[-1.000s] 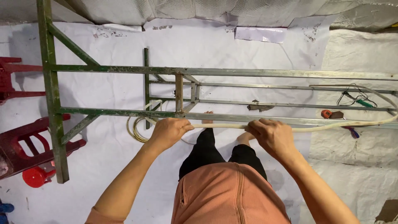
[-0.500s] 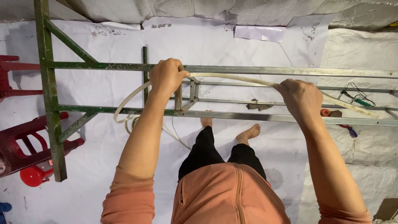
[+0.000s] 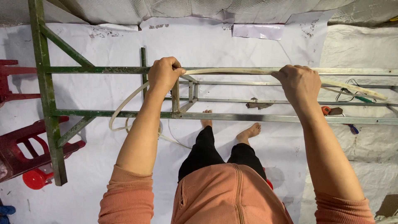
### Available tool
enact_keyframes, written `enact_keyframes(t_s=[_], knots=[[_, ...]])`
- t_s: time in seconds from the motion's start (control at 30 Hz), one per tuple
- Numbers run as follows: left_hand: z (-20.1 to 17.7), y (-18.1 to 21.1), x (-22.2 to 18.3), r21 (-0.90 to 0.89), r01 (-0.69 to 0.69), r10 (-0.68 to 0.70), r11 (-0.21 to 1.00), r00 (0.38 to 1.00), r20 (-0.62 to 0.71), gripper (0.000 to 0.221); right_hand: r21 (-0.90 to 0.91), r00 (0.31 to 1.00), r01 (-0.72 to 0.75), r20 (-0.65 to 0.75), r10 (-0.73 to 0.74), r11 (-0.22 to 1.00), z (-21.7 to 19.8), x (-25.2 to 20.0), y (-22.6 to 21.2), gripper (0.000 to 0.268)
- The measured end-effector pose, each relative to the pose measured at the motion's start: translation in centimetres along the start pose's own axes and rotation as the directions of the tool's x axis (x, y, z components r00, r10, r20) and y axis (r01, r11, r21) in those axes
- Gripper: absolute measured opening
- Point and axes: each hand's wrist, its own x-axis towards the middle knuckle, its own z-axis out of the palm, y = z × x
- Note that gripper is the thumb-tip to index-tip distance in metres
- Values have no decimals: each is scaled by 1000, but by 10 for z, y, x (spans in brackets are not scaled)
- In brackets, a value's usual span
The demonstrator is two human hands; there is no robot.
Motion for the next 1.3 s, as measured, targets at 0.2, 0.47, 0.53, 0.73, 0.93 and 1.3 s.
enact_keyframes(t_s=[0.2, 0.47, 0.53, 0.73, 0.93, 1.3], knots=[[-3, -4, -1, -22, -69, 69, 997, 998, 0, 12, 0, 1000, 9, -15, -9, 1000, 21, 2, 7, 22], [-8, -18, 2, -145, -225, 230, 964, 973, 25, 18, -14, 998, 17, -63, -18, 1000, 40, 4, 15, 23], [-3, -22, 5, -137, -233, 236, 963, 972, 6, 18, -3, 997, 20, -76, -20, 1000, 41, 4, 16, 23], [0, -27, 2, -134, -251, 250, 959, 968, -32, 18, 49, 994, 33, -107, -27, 998, 46, 2, 17, 22], [-10, -18, -10, -132, -245, 250, 960, 968, 23, 21, 78, 992, 31, -125, -22, 996, 48, 1, 18, 22], [-80, 30, -111, -77, -321, 319, 944, 947, -36, 25, 143, 995, 78, -76, -68, 987, 23, -12, -2, 16]])
